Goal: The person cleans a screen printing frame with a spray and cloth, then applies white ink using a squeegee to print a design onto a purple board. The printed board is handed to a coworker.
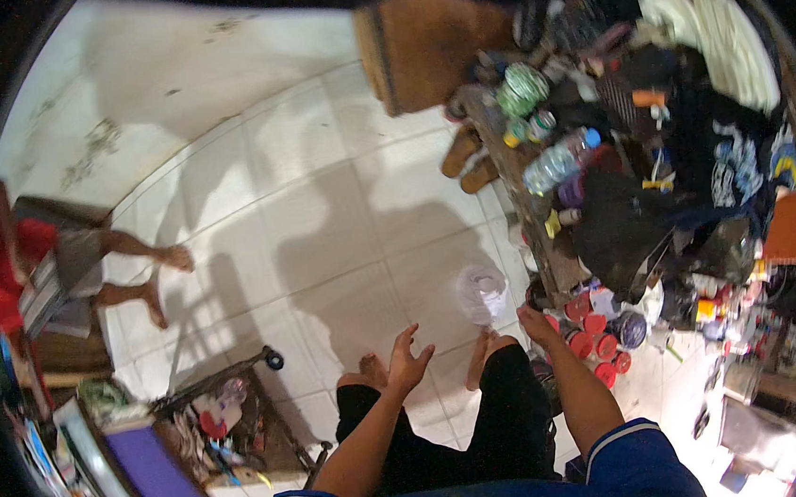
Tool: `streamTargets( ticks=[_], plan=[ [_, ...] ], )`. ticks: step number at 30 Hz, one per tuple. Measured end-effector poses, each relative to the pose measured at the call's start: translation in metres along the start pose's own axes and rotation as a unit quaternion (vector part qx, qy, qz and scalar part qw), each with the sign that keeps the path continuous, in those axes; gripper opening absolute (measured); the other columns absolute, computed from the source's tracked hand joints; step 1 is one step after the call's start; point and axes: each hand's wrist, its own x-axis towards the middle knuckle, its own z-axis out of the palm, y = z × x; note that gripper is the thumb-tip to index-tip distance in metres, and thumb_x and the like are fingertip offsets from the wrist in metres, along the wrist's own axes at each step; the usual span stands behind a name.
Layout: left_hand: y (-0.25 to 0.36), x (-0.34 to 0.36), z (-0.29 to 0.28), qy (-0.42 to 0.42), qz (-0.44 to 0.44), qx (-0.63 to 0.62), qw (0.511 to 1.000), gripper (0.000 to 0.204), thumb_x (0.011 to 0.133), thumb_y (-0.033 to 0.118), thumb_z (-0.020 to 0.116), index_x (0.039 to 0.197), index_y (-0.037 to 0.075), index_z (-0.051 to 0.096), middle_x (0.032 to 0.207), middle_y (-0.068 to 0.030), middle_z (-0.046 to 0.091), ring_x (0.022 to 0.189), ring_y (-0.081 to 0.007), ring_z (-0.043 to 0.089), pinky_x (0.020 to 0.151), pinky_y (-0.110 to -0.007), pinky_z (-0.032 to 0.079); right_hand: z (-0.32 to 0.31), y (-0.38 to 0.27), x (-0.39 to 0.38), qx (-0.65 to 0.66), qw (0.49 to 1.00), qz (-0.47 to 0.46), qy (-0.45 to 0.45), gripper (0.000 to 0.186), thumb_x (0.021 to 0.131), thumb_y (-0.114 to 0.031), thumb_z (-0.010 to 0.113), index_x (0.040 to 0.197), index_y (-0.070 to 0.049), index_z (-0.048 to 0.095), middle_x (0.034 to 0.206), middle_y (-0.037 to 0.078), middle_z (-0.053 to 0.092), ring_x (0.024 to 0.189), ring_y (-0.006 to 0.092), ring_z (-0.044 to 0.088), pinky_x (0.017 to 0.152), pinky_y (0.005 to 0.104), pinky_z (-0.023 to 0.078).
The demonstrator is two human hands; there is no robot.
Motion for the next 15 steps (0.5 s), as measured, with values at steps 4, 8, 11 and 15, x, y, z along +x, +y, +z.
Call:
streamTargets(
  ticks=[4,8,11,15],
  plan=[
    [0.086,-0.095,-0.095,0.092,0.026,0.054,0.994,0.058,0.092,0.025,0.079,0.142,0.005,0.058,0.129,-0.0175,0.069,0.122,-0.0384,0.062,0.105,-0.045,0.050,0.003,-0.120,-0.072,-0.010,0.998,-0.012,-0.067,0.061,0.106,-0.052,0.040,0.142,-0.011,0.065,0.130,0.010,0.070,0.112,0.0230,0.060,0.102,0.0405,0.045],
    [0.165,-0.205,-0.172,0.156,0.028,-0.033,0.987,0.051,0.096,0.025,0.073,0.141,0.008,0.059,0.119,-0.0146,0.075,0.116,-0.0348,0.070,0.100,-0.044,0.053,0.043,-0.260,-0.140,-0.137,0.977,-0.076,-0.142,0.057,0.109,-0.044,0.040,0.144,-0.005,0.062,0.122,0.012,0.075,0.104,0.0230,0.068,0.089,0.0405,0.054],
    [0.200,-0.288,-0.233,0.147,0.045,-0.094,0.984,0.046,0.100,0.020,0.066,0.143,0.007,0.058,0.114,-0.0159,0.077,0.112,-0.0352,0.072,0.097,-0.043,0.055,0.097,-0.367,-0.188,-0.172,0.941,-0.203,-0.207,0.049,0.109,-0.034,0.048,0.127,0.005,0.071,0.107,0.015,0.078,0.094,0.0220,0.071,0.086,0.0355,0.057],
    [0.208,-0.388,-0.297,0.158,-0.026,-0.126,0.979,0.040,0.101,0.017,0.063,0.139,0.006,0.063,0.106,-0.0145,0.079,0.107,-0.0315,0.075,0.092,-0.040,0.057,0.185,-0.501,-0.256,-0.353,0.836,-0.337,-0.250,0.037,0.103,-0.029,0.059,0.116,0.001,0.076,0.099,0.012,0.080,0.092,0.0196,0.073,0.082,0.0339,0.056]
  ],
)
